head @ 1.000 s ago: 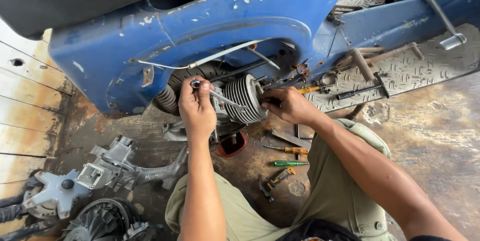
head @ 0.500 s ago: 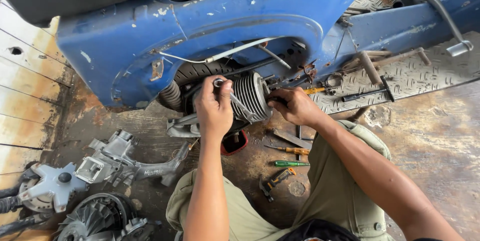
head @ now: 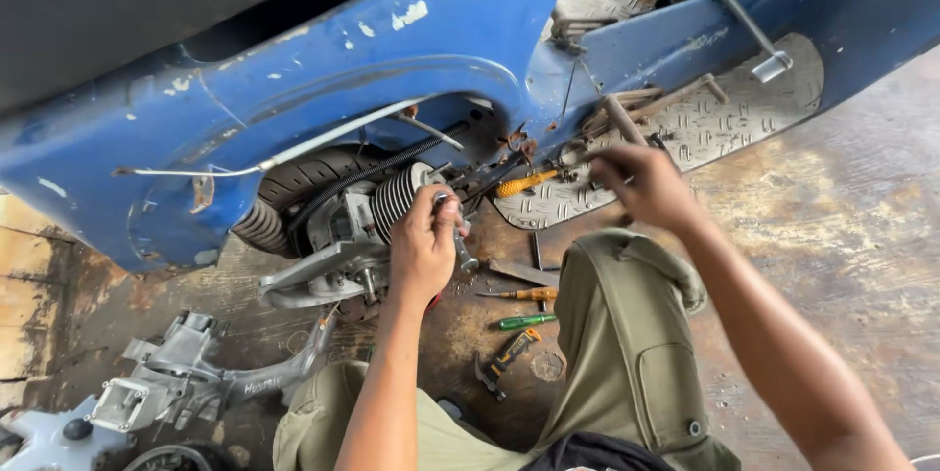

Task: Repairing a scooter engine by disassembling components using a wrench and screwdriver

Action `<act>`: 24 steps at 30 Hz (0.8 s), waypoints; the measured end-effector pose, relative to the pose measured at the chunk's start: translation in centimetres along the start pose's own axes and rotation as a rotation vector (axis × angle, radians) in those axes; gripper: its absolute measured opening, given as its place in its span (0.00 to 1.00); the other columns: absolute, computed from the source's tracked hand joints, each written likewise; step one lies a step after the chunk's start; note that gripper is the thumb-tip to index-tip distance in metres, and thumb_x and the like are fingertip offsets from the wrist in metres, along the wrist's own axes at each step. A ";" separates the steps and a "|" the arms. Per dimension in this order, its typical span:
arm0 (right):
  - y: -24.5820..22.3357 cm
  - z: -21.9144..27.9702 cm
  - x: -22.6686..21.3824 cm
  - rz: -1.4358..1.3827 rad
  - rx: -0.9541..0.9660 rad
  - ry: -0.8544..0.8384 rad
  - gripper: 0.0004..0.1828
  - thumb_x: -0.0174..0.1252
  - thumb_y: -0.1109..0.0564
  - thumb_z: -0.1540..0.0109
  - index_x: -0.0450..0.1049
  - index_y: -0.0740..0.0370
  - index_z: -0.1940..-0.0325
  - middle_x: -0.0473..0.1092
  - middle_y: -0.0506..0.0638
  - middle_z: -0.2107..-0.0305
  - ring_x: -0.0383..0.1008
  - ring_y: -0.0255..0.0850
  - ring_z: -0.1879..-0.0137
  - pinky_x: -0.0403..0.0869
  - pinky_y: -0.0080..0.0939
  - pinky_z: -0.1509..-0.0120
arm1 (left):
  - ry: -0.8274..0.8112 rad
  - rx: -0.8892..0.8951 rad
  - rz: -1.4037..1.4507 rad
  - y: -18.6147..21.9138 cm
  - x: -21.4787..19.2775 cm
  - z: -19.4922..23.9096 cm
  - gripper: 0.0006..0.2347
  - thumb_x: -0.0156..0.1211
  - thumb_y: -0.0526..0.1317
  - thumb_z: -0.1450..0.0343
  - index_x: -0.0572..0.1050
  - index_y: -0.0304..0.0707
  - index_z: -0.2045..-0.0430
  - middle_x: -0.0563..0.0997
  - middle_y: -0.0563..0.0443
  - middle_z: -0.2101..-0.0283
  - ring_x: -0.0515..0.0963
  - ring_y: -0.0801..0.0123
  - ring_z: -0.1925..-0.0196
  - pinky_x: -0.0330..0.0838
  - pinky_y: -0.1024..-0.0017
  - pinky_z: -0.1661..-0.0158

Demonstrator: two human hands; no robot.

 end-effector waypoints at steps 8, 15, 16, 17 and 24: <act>6.5 1.7 0.6 -0.103 0.113 -0.447 0.12 0.55 0.55 0.33 0.84 0.58 0.58 0.80 0.55 0.78 0.80 0.42 0.69 0.79 0.45 0.59 | -0.290 -0.142 -0.167 -2.4 5.4 2.1 0.11 0.41 0.45 0.21 0.72 0.42 0.56 0.81 0.36 0.63 0.83 0.39 0.59 0.77 0.49 0.58; 22.4 4.8 13.2 0.119 -0.133 -0.534 0.08 0.58 0.56 0.37 0.79 0.59 0.57 0.78 0.57 0.70 0.81 0.57 0.65 0.78 0.52 0.63 | -0.340 -0.093 -0.178 -6.3 10.9 3.2 0.14 0.44 0.34 0.28 0.75 0.35 0.52 0.76 0.37 0.60 0.79 0.38 0.57 0.75 0.52 0.56; 24.1 5.0 14.2 0.114 -0.128 -0.534 0.08 0.58 0.56 0.37 0.79 0.59 0.57 0.78 0.57 0.70 0.81 0.57 0.65 0.78 0.52 0.63 | -0.345 -0.097 -0.179 -6.7 11.7 3.0 0.14 0.44 0.34 0.28 0.75 0.35 0.52 0.76 0.37 0.60 0.79 0.38 0.57 0.75 0.52 0.56; 25.9 5.3 15.4 0.227 -0.113 -0.508 0.09 0.60 0.54 0.38 0.79 0.60 0.58 0.77 0.57 0.70 0.80 0.57 0.66 0.78 0.54 0.64 | -0.417 -0.168 -0.157 -7.4 12.7 2.9 0.15 0.45 0.34 0.27 0.75 0.35 0.49 0.79 0.35 0.60 0.81 0.37 0.55 0.75 0.52 0.53; 37.6 6.8 23.9 0.799 -0.149 -0.766 0.29 0.54 0.57 0.38 0.65 0.47 0.31 0.71 0.53 0.51 0.78 0.53 0.47 0.79 0.48 0.45 | -0.723 -0.478 -0.203 -11.6 16.9 2.6 0.20 0.45 0.37 0.25 0.71 0.37 0.37 0.86 0.41 0.65 0.85 0.47 0.56 0.75 0.54 0.52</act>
Point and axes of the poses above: each hand's wrist, its own z-axis away from the middle knuckle, its own x-axis out of the palm, y = z × x, the point moved 4 cm from there along -z, towards the middle knuckle
